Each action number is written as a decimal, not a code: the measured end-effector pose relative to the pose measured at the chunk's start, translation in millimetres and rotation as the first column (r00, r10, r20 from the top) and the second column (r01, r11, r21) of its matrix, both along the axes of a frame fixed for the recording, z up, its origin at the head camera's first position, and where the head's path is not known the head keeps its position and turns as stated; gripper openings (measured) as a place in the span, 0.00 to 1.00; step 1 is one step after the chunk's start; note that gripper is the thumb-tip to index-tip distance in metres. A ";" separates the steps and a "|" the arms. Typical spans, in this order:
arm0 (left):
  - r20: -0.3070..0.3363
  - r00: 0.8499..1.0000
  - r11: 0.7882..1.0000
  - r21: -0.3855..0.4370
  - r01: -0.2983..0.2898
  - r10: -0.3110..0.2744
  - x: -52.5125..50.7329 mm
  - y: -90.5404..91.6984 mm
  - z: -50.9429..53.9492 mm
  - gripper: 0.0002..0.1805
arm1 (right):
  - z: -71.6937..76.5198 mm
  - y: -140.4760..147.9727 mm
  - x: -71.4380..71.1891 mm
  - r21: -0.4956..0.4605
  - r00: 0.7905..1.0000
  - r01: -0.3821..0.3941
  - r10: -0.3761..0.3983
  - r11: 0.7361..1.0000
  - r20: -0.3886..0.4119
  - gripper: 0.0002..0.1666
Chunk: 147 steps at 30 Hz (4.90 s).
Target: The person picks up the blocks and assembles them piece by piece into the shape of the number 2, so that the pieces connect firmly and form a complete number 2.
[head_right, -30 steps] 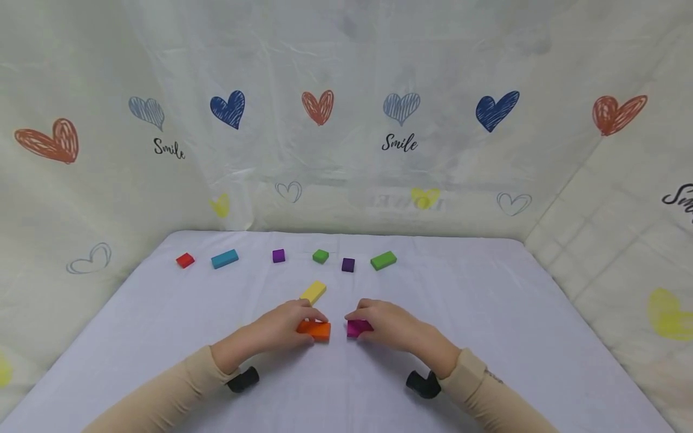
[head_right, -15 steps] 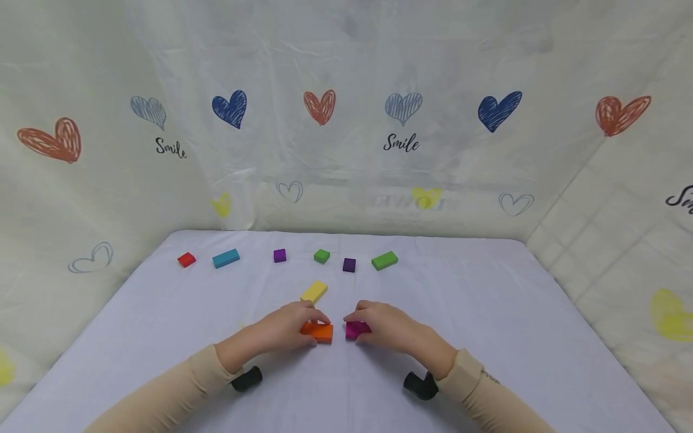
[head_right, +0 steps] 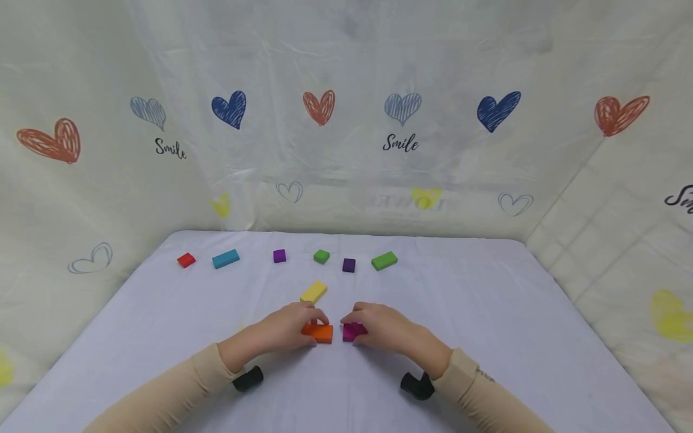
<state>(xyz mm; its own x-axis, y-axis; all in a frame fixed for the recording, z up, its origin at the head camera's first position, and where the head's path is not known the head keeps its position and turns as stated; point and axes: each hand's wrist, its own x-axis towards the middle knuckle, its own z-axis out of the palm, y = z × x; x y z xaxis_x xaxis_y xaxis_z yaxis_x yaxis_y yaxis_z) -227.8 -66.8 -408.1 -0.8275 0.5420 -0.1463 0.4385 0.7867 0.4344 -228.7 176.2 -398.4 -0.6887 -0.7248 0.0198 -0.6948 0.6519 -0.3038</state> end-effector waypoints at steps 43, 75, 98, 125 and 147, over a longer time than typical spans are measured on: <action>0.012 1.000 1.000 0.020 -0.009 0.009 -5.4 -25.7 -2.4 0.21 | -4.8 25.8 5.1 -0.019 0.999 0.038 -0.037 0.999 0.023 0.29; -0.012 1.000 0.999 0.045 0.017 -0.017 -7.2 -24.1 -4.6 0.17 | -3.1 20.5 4.7 -0.058 0.999 -0.022 0.024 0.998 0.037 0.22; -0.012 1.000 0.999 0.050 0.019 -0.019 -7.7 -22.9 -1.5 0.18 | -2.0 19.6 1.7 -0.044 0.999 -0.035 0.036 0.998 0.040 0.22; 0.085 0.996 0.965 0.257 -0.057 0.037 -45.3 -43.7 23.5 0.17 | 0.1 9.7 -1.6 -0.026 0.999 -0.049 0.049 0.998 0.009 0.23; 0.179 0.982 0.980 0.182 -0.085 0.052 -93.8 -48.7 8.7 0.28 | -3.6 -8.4 -4.8 -0.058 0.990 -0.058 0.065 0.997 0.122 0.21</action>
